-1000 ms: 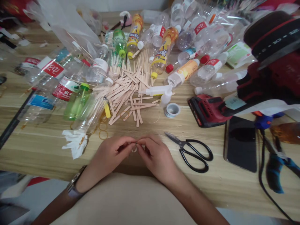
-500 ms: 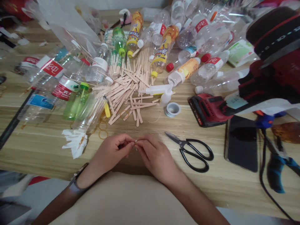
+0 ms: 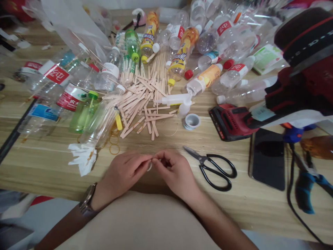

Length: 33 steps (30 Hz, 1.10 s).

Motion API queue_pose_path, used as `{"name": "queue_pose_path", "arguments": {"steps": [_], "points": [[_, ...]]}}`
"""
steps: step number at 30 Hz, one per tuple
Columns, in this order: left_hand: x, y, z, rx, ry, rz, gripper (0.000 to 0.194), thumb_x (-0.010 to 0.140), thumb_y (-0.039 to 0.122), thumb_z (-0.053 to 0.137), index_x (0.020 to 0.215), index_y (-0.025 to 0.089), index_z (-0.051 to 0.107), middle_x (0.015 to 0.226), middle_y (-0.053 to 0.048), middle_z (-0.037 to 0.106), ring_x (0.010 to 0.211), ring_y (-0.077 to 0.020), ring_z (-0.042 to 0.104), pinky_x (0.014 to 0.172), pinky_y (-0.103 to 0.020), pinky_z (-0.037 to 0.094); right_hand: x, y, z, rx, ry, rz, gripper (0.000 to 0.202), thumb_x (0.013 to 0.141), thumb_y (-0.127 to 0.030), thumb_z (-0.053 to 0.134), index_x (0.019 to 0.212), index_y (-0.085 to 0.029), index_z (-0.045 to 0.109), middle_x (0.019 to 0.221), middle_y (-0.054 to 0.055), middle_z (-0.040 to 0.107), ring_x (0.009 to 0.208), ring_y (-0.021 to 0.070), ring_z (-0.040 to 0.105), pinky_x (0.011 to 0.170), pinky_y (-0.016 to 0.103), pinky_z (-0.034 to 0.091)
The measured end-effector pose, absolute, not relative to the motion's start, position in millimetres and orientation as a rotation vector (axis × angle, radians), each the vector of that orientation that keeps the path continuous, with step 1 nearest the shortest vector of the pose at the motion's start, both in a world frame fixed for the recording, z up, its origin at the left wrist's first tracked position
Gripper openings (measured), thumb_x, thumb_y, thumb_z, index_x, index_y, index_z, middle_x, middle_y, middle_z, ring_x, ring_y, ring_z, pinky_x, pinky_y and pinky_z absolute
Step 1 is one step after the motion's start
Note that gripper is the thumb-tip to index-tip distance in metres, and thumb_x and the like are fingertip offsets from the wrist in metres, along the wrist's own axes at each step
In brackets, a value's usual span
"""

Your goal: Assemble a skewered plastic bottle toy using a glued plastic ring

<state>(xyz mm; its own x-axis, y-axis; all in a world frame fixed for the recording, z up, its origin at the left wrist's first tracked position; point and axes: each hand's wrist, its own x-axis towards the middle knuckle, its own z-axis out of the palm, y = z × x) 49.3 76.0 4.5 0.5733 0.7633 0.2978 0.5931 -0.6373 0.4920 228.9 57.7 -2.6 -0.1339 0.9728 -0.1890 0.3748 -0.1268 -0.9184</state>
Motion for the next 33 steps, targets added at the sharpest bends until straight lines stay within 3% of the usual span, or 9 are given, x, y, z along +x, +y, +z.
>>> {"name": "queue_pose_path", "arguments": {"steps": [5, 10, 15, 24, 33], "points": [[51, 76, 8, 2.317, 1.184, 0.611, 0.019, 0.089, 0.015, 0.05, 0.076, 0.018, 0.064, 0.064, 0.001, 0.066, 0.058, -0.0118, 0.057, 0.057, -0.024, 0.037, 229, 58, -1, -1.512, -1.539, 1.332, 0.018, 0.087, -0.032, 0.054, 0.076, -0.021, 0.064, 0.063, -0.001, 0.062, 0.058, 0.0145, 0.055, 0.052, 0.025, 0.042], [57, 78, 10, 1.622, 1.309, 0.478, 0.011, 0.081, 0.023, 0.053, 0.075, 0.02, 0.062, 0.054, 0.005, 0.056, 0.049, -0.0094, 0.049, 0.05, -0.021, 0.034, 229, 57, -2, -1.392, -1.754, 0.999, 0.016, 0.092, -0.021, 0.05, 0.079, -0.022, 0.06, 0.072, 0.001, 0.063, 0.067, 0.0162, 0.059, 0.061, 0.028, 0.047], [60, 80, 3, 1.138, 1.227, 0.452, 0.013, 0.077, 0.03, 0.054, 0.075, 0.019, 0.059, 0.048, 0.009, 0.048, 0.043, -0.0073, 0.04, 0.046, -0.02, 0.029, 228, 57, -7, -1.344, -1.846, 0.887, 0.016, 0.092, -0.013, 0.05, 0.083, -0.022, 0.058, 0.077, 0.002, 0.064, 0.072, 0.0172, 0.06, 0.064, 0.028, 0.049], [65, 80, -2, 0.9, 1.193, 0.562, 0.02, 0.076, 0.037, 0.057, 0.069, 0.018, 0.056, 0.043, 0.01, 0.039, 0.043, -0.0069, 0.031, 0.048, -0.022, 0.024, 226, 53, -7, -1.351, -1.87, 0.71, 0.012, 0.092, -0.015, 0.054, 0.085, -0.022, 0.061, 0.073, 0.0, 0.062, 0.065, 0.0157, 0.06, 0.06, 0.026, 0.048], [63, 77, -3, 1.01, 1.277, 0.55, 0.017, 0.08, 0.034, 0.057, 0.073, 0.018, 0.058, 0.047, 0.009, 0.043, 0.045, -0.0077, 0.039, 0.047, -0.021, 0.028, 228, 52, -12, -1.356, -1.903, 0.682, 0.011, 0.093, -0.019, 0.056, 0.088, -0.02, 0.067, 0.074, 0.002, 0.067, 0.061, 0.0153, 0.061, 0.056, 0.027, 0.048]]}}
